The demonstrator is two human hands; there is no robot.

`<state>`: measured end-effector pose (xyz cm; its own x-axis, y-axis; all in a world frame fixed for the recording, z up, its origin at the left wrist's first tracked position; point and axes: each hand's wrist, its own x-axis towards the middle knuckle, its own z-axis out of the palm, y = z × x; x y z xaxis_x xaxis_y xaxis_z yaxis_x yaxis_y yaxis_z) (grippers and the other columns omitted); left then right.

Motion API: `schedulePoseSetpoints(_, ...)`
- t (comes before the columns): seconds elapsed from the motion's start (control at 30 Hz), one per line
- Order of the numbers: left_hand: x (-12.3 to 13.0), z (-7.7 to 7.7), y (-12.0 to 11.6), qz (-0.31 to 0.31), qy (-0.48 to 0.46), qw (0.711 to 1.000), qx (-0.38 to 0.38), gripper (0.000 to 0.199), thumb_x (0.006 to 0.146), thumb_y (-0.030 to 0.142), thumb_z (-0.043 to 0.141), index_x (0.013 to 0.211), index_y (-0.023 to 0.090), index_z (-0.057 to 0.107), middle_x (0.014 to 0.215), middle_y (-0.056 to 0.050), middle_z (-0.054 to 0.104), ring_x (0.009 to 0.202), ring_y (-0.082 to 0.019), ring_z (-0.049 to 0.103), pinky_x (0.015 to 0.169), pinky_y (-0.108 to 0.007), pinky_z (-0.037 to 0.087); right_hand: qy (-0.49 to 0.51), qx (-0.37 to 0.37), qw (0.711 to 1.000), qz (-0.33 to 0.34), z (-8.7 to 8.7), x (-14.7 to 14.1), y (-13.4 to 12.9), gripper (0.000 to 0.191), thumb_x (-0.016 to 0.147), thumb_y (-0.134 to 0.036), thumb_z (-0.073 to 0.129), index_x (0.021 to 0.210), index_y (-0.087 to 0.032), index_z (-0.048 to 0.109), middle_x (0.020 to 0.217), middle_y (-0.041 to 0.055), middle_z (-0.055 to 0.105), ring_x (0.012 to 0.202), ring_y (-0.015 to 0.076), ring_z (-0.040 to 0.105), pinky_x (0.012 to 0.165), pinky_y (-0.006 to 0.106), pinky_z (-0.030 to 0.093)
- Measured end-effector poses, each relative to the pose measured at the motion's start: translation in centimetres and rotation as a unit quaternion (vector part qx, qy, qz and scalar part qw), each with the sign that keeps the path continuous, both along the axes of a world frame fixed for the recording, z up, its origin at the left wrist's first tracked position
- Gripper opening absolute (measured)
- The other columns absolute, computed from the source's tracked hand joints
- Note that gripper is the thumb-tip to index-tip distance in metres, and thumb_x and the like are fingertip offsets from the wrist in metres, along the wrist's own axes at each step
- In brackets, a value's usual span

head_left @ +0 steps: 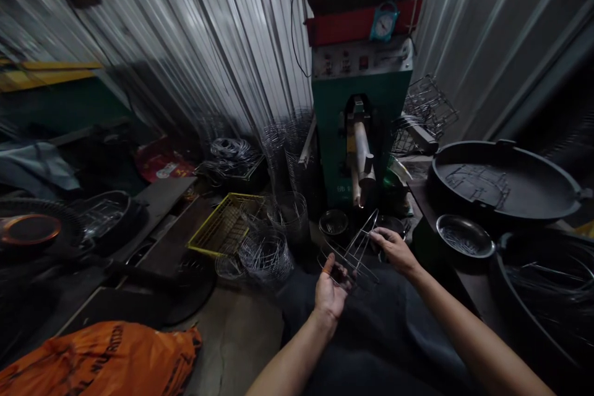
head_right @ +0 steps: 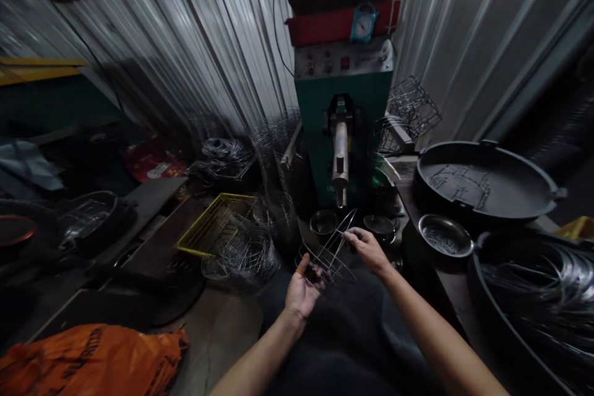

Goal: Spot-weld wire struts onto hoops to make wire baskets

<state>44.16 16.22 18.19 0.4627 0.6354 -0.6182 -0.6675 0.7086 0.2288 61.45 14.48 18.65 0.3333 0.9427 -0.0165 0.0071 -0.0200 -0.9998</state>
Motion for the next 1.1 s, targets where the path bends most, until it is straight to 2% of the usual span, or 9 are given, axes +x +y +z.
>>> schedulePoseSetpoints(0.17, 1.1, 0.1, 1.2, 0.017, 0.016, 1.0, -0.01, 0.021, 0.075, 0.024, 0.059, 0.061, 0.014, 0.048, 0.051, 0.004, 0.048, 0.043, -0.008, 0.046, 0.06, -0.033, 0.051, 0.004, 0.017, 0.999, -0.035, 0.0, 0.3, 1.1, 0.036, 0.069, -0.051, 0.06, 0.062, -0.016, 0.051, 0.054, -0.0037, 0.044, 0.05, 0.0089, 0.037, 0.048, 0.022, 0.028)
schedulePoseSetpoints(0.33, 2.2, 0.9, 2.1, 0.024, 0.035, 0.999, -0.016, 0.021, 0.077, 0.024, 0.057, 0.061, 0.014, 0.047, 0.05, 0.004, 0.045, 0.043, -0.008, 0.045, 0.055, -0.031, 0.051, 0.018, 0.043, 0.996, -0.08, -1.0, 1.0, 2.3, 0.032, 0.07, -0.047, 0.061, 0.065, -0.016, 0.054, 0.055, -0.0037, 0.044, 0.051, 0.0091, 0.038, 0.048, 0.021, 0.029)
schedulePoseSetpoints(0.47, 2.7, 1.3, 2.7, 0.021, 0.045, 0.999, -0.019, 0.022, 0.077, 0.024, 0.057, 0.061, 0.014, 0.047, 0.05, 0.004, 0.044, 0.043, -0.007, 0.044, 0.054, -0.031, 0.051, 0.033, 0.043, 0.995, -0.088, -1.4, 1.4, 3.0, 0.031, 0.069, -0.046, 0.063, 0.065, -0.016, 0.056, 0.056, -0.0035, 0.045, 0.051, 0.0091, 0.039, 0.048, 0.021, 0.03)
schedulePoseSetpoints(0.83, 3.6, 1.0, 4.7, 0.015, 0.061, 0.998, 0.01, 0.022, 0.076, 0.028, 0.058, 0.063, 0.013, 0.047, 0.051, 0.004, 0.043, 0.044, -0.006, 0.041, 0.059, -0.036, 0.054, 0.072, 0.055, 0.989, -0.119, -0.9, 1.8, 5.0, 0.031, 0.063, -0.044, 0.067, 0.061, -0.015, 0.055, 0.054, -0.003, 0.044, 0.049, 0.0089, 0.038, 0.045, 0.02, 0.029)
schedulePoseSetpoints(1.1, 4.2, 1.9, 5.4, 0.006, 0.097, 0.995, 0.02, 0.022, 0.078, 0.027, 0.055, 0.064, 0.014, 0.046, 0.052, 0.005, 0.041, 0.044, -0.005, 0.038, 0.06, -0.039, 0.055, 0.11, 0.046, 0.986, -0.119, -0.9, 2.5, 5.8, 0.03, 0.06, -0.042, 0.07, 0.063, -0.015, 0.058, 0.057, -0.0025, 0.048, 0.051, 0.009, 0.041, 0.047, 0.02, 0.033)
